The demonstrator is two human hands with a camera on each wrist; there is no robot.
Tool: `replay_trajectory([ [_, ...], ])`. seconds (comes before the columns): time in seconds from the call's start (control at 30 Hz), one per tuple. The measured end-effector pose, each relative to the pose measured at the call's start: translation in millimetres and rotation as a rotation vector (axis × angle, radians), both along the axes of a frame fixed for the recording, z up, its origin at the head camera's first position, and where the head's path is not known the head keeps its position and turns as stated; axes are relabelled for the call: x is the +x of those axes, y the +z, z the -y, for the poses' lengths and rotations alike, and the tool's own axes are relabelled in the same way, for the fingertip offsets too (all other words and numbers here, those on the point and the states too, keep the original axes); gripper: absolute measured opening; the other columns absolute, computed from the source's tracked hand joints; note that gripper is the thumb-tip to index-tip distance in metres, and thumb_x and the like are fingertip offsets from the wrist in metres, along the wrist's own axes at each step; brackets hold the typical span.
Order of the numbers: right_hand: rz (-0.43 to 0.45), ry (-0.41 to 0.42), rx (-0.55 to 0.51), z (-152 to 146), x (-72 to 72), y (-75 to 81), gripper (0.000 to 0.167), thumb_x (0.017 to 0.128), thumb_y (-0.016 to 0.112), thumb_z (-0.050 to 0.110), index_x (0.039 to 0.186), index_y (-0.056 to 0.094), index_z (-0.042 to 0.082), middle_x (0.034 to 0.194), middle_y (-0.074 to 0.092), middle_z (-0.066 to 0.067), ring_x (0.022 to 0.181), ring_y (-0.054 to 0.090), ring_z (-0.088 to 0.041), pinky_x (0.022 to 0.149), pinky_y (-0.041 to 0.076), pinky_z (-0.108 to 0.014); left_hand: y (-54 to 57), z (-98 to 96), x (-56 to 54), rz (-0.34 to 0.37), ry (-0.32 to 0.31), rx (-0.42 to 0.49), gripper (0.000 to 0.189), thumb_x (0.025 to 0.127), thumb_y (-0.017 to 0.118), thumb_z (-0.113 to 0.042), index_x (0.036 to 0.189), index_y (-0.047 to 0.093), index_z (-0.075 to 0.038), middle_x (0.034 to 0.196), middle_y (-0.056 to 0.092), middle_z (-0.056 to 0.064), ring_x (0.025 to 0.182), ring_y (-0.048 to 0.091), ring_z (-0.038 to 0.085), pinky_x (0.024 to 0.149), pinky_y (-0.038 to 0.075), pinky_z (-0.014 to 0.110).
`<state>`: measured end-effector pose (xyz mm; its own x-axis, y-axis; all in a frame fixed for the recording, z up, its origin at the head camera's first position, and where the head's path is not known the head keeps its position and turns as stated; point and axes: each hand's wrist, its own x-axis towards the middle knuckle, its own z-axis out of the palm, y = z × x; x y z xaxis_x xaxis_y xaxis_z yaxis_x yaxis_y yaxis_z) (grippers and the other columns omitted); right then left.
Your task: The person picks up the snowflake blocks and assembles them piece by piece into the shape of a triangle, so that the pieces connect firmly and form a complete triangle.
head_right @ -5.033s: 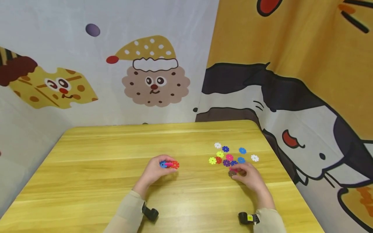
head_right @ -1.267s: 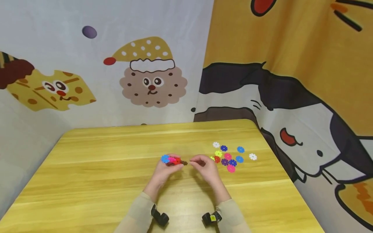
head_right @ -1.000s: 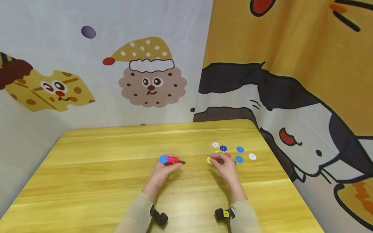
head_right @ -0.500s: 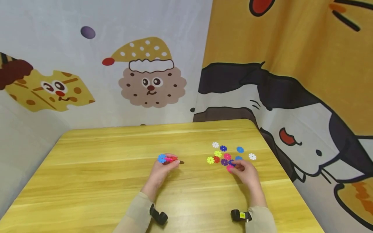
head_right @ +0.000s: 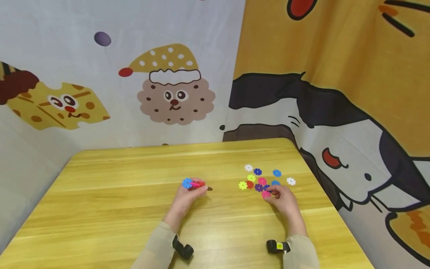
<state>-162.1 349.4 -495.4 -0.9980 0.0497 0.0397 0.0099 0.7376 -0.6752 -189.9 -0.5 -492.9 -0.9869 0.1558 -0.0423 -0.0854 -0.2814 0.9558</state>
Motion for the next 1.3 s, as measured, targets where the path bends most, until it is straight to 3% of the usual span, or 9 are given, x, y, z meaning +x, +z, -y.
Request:
replay_trajectory([
  [0.27,0.017,-0.057,-0.076,2,2.8,1.2,0.019,0.091,0.072,0.006,0.106,0.061,0.0,0.093,0.062,-0.01,0.082,0.051,-0.022,0.07,0.043,-0.03,2.8,1.7,1.8,0.014,0.002,-0.011,0.032,0.084,0.076,-0.002,0.111,0.062,0.01,0.09,0.069,0.003,0.078,0.066,0.014,0.079,0.058,0.034],
  [0.43,-0.006,-0.061,-0.124,9,2.0,3.9,0.015,0.095,0.067,0.009,0.108,0.064,0.002,0.094,0.066,-0.009,0.084,0.055,-0.019,0.073,0.045,-0.03,3.7,1.9,2.3,0.017,0.009,-0.018,0.033,0.086,0.076,-0.004,0.112,0.062,0.009,0.092,0.069,0.004,0.079,0.067,0.017,0.081,0.058,0.036],
  [0.73,0.039,0.081,-0.459,60,-6.1,14.3,0.021,0.094,0.066,0.001,0.112,0.059,-0.008,0.094,0.066,-0.016,0.077,0.062,-0.02,0.064,0.056,-0.029,2.0,1.4,0.4,0.02,0.006,0.002,0.032,0.086,0.075,-0.002,0.112,0.061,0.011,0.093,0.069,0.006,0.081,0.068,0.02,0.083,0.058,0.039],
  [1.13,0.075,0.205,-0.563,121,-15.4,16.2,0.021,0.091,0.069,0.001,0.109,0.062,-0.009,0.093,0.067,-0.015,0.077,0.064,-0.028,0.066,0.058,-0.03,-1.1,-5.5,2.8,0.025,0.007,0.005,0.031,0.086,0.075,-0.002,0.111,0.061,0.01,0.095,0.07,0.008,0.083,0.069,0.021,0.082,0.058,0.039],
  [1.3,0.09,0.25,-0.584,133,-16.1,16.1,0.021,0.092,0.068,0.001,0.11,0.062,-0.009,0.093,0.066,-0.014,0.077,0.063,-0.024,0.067,0.058,-0.029,-2.3,-7.5,2.9,0.017,0.004,-0.004,0.032,0.086,0.075,-0.002,0.112,0.06,0.011,0.094,0.07,0.008,0.079,0.068,0.017,0.079,0.059,0.036],
])
